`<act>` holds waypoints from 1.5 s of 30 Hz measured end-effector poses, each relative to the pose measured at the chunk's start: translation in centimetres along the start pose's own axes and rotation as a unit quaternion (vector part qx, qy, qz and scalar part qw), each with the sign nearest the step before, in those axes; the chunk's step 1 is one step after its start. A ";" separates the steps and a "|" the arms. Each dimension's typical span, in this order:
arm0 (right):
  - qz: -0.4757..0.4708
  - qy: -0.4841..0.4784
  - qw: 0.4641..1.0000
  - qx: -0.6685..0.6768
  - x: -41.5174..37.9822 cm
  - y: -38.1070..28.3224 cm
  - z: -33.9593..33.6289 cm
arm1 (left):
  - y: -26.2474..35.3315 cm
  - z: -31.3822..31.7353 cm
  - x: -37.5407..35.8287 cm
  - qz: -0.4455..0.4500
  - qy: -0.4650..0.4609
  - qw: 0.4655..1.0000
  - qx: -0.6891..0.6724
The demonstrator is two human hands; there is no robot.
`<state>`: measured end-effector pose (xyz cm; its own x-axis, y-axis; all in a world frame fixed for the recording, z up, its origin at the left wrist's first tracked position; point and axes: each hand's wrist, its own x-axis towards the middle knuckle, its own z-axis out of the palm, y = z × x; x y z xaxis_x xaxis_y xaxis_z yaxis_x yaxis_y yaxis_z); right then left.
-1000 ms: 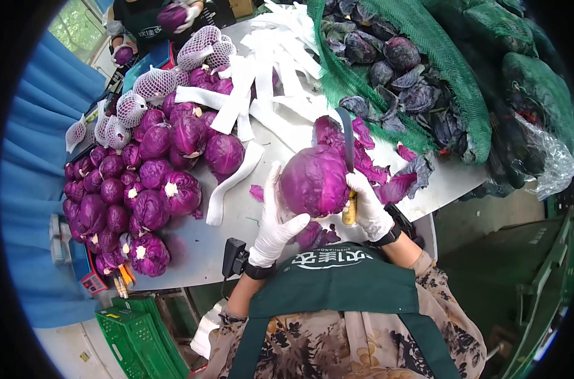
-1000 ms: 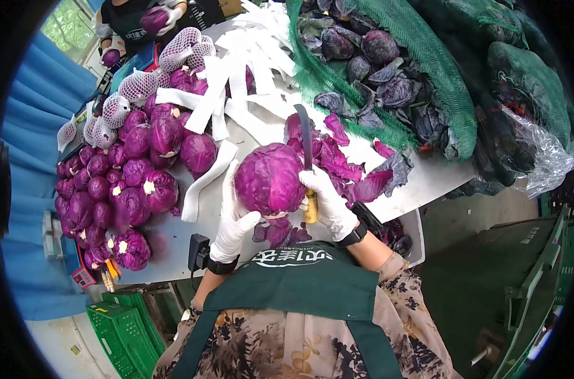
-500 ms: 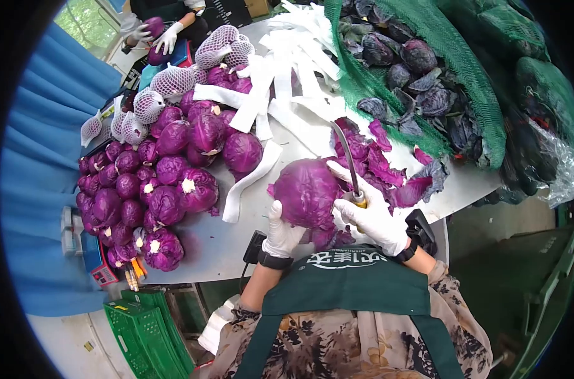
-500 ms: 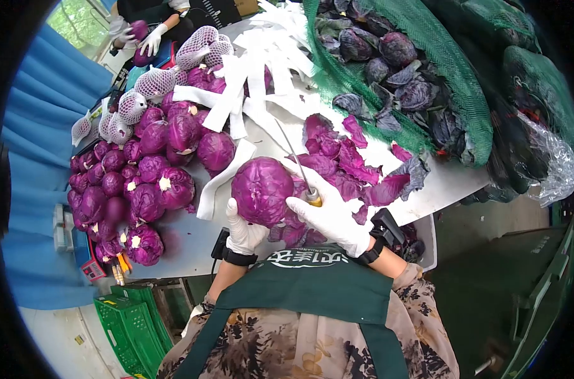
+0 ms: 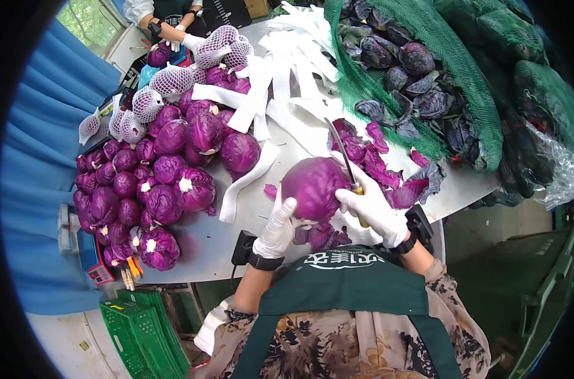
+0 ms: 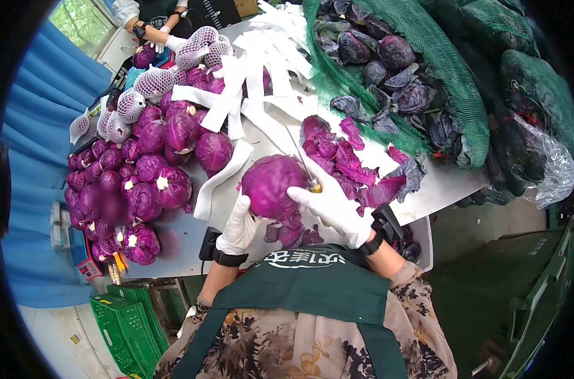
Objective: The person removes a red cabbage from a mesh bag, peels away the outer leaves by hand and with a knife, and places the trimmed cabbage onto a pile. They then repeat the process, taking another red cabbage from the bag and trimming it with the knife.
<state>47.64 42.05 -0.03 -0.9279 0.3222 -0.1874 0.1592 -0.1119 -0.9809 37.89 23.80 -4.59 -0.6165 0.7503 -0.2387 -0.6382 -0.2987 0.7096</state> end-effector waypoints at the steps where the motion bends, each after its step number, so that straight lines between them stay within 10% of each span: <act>1: 0.075 -0.010 0.997 0.018 0.3 0.1 -0.2 | 0.5 0.5 -0.1 0.001 -0.025 0.997 0.076; 7: 0.173 -0.008 0.901 0.397 0.5 4.8 -0.8 | -0.6 2.1 -0.9 0.124 -0.080 0.954 0.259; 11: 0.175 -0.005 0.908 0.380 -0.1 5.8 0.6 | -1.9 2.7 -0.4 0.182 0.037 0.953 0.238; 15: 0.211 -0.050 0.962 0.166 -0.4 6.7 -2.2 | -2.5 -0.4 0.1 0.221 0.038 0.886 0.405; 17: 0.027 0.035 0.995 -0.084 -0.6 6.4 -2.6 | -1.6 -0.2 -0.2 0.179 0.028 0.880 0.439; 19: 0.111 -0.005 0.989 -0.095 -1.3 5.8 -3.5 | -1.0 -0.4 -0.4 0.124 0.037 0.900 0.416; 22: -0.084 -0.084 0.971 -0.208 -1.3 6.3 -2.8 | -1.5 -1.7 0.5 0.052 -0.015 0.809 0.586; 25: -0.014 -0.131 0.941 -0.310 -1.1 5.4 -2.2 | -2.3 -2.8 1.5 0.111 -0.035 0.813 0.571; 33: -0.047 -0.118 0.934 -0.332 -0.7 6.5 -2.3 | -3.7 -3.7 1.9 0.170 0.013 0.791 0.588; 36: -0.036 -0.105 0.928 -0.355 -0.6 5.8 -2.6 | -4.8 -4.2 2.8 0.061 -0.014 0.935 0.349; 45: 0.041 -0.131 0.944 -0.300 0.4 4.3 -2.0 | -5.5 -3.2 2.5 0.093 0.011 0.933 0.348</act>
<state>48.60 43.54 -4.41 -0.9429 0.0834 -0.3225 0.3243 0.4508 -0.8316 38.37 25.42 -11.22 -0.7004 0.7096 -0.0765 -0.0705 0.0379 0.9968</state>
